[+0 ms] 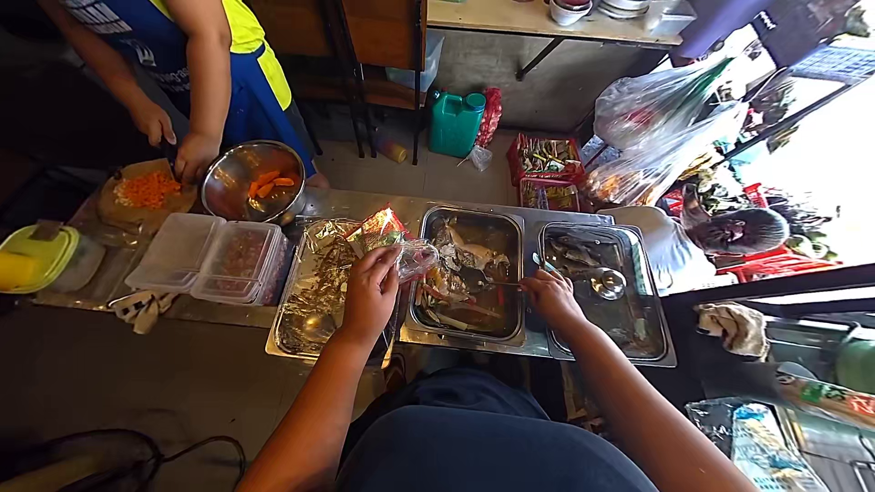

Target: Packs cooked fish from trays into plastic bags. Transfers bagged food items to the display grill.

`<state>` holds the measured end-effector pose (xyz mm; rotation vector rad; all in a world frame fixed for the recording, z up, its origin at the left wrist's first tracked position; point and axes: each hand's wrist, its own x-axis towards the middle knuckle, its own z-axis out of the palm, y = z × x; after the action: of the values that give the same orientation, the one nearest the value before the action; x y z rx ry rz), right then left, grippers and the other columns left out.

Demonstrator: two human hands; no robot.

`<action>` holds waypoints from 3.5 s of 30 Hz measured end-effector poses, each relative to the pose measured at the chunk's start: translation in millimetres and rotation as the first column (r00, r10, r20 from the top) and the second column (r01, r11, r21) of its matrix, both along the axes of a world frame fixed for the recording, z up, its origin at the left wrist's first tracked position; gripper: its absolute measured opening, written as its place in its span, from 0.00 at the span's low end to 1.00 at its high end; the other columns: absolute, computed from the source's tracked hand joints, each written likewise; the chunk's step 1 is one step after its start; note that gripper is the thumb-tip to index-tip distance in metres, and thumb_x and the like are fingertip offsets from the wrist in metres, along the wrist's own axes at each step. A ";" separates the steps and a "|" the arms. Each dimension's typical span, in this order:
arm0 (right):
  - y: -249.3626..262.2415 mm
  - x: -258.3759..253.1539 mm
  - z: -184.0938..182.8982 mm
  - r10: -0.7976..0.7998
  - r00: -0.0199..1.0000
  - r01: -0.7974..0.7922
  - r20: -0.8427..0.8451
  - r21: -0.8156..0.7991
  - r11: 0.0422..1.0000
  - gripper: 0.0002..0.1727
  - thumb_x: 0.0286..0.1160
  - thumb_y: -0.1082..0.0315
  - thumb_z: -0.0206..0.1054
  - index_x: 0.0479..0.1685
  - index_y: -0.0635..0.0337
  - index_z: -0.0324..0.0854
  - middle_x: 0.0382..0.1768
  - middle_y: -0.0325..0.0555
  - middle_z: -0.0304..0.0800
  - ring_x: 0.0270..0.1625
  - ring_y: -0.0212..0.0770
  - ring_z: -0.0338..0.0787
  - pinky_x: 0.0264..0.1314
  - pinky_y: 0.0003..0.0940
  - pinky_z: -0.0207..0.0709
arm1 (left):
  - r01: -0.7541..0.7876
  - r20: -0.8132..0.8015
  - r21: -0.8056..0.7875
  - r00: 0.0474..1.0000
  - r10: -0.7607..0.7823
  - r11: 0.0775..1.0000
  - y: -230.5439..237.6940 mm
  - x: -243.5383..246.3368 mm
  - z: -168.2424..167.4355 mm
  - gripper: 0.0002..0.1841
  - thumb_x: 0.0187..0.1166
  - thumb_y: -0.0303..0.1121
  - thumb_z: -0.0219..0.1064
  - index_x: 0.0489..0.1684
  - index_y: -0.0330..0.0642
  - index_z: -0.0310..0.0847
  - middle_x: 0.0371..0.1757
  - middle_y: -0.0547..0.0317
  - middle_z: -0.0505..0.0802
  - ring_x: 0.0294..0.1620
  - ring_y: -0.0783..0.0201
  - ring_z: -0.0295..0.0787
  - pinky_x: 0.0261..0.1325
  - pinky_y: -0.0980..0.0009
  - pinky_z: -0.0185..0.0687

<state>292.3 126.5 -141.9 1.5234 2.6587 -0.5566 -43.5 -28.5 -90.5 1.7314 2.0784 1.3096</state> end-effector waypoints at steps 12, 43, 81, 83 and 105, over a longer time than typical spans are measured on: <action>-0.5 -23.2 -13.8 -0.029 0.999 0.021 -0.042 -0.184 0.983 0.18 0.89 0.61 0.54 0.59 0.55 0.90 0.60 0.53 0.91 0.72 0.55 0.83 0.80 0.60 0.64 | 0.025 -0.001 0.005 1.000 -0.025 1.000 -4.1 1.6 4.2 0.16 0.83 0.25 0.64 0.66 0.36 0.87 0.67 0.47 0.88 0.66 0.61 0.87 0.70 0.66 0.82; 12.9 62.2 38.8 -0.086 0.944 -0.003 -0.319 -0.268 0.963 0.18 0.90 0.63 0.56 0.56 0.61 0.91 0.58 0.55 0.91 0.67 0.50 0.86 0.77 0.53 0.70 | 0.191 -0.018 -0.152 0.981 -0.196 0.970 66.6 11.2 7.9 0.22 0.81 0.19 0.62 0.75 0.37 0.81 0.75 0.42 0.83 0.76 0.50 0.81 0.79 0.56 0.75; 1.4 52.1 52.3 -0.225 0.922 0.120 -0.316 -0.321 0.940 0.19 0.92 0.62 0.54 0.59 0.61 0.89 0.61 0.54 0.91 0.67 0.46 0.86 0.75 0.49 0.73 | 0.597 -0.024 -0.353 0.764 -0.644 0.721 88.4 44.3 -16.6 0.21 0.87 0.22 0.56 0.78 0.36 0.77 0.86 0.49 0.74 0.85 0.58 0.71 0.87 0.62 0.65; -1.1 49.2 50.3 -0.215 0.923 0.112 -0.319 -0.312 0.943 0.19 0.92 0.62 0.54 0.59 0.62 0.89 0.61 0.54 0.91 0.67 0.47 0.87 0.75 0.50 0.73 | 0.603 0.001 -0.346 0.766 -0.643 0.719 86.1 42.5 -16.9 0.21 0.88 0.23 0.55 0.79 0.37 0.77 0.86 0.49 0.75 0.86 0.60 0.70 0.87 0.64 0.64; -17.8 26.6 58.7 -0.340 0.923 0.257 -0.181 -0.370 0.893 0.21 0.95 0.59 0.48 0.62 0.56 0.88 0.57 0.52 0.92 0.64 0.48 0.88 0.71 0.54 0.73 | 0.609 0.087 -0.178 0.792 -0.604 0.773 67.5 33.9 -37.7 0.20 0.85 0.29 0.63 0.74 0.37 0.82 0.78 0.46 0.83 0.79 0.61 0.80 0.82 0.67 0.73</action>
<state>318.8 108.7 -83.1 1.8622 2.3091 -1.2234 -9.6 39.1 -128.2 2.0247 1.3653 0.8797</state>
